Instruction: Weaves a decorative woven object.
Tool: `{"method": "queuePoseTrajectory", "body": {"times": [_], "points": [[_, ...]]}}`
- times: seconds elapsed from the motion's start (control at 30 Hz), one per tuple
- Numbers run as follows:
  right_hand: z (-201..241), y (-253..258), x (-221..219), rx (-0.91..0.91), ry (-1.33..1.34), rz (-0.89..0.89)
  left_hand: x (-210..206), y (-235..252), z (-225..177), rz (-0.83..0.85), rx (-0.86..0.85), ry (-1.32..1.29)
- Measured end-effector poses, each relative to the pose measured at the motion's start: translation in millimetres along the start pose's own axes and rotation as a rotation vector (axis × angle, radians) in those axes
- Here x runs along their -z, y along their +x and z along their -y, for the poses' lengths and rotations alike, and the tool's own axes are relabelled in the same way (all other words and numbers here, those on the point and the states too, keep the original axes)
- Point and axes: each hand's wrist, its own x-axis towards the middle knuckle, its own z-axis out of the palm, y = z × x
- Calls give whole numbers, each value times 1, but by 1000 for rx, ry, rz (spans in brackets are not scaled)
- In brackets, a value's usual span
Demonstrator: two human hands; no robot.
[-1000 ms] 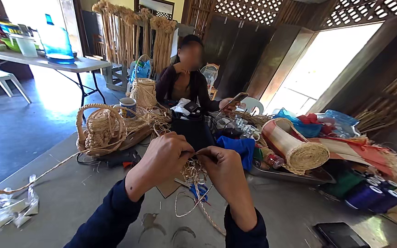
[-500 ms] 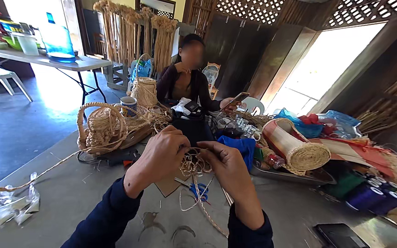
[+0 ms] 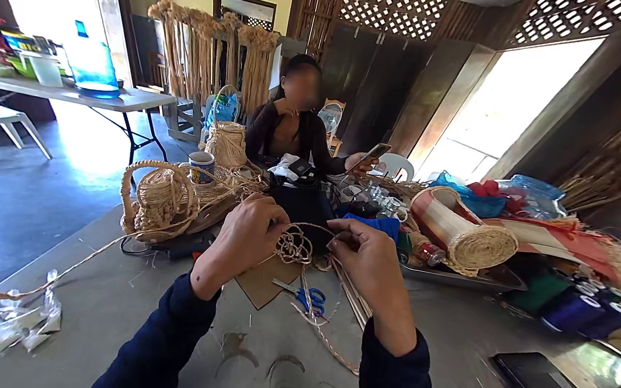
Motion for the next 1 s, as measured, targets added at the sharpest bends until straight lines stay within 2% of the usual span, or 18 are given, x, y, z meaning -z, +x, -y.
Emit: {"method": "queuePoseTrajectory", "body": {"times": [0.17,0.33,0.67,0.83,1.0], "points": [[-4,1,3,40,-70,-138,6,1,5,-34,31,-7],[-6,1,6,113,-100,-252,20,-2,9,-138,4,-6],[-12,2,6,234,-129,-331,50,-24,-5,-353,58,-23],[6,-13,18,341,-104,-410,64,-59,-19,-367,179,-92],[23,-19,21,400,-126,-331,99,-114,-34,-382,112,84]]}}
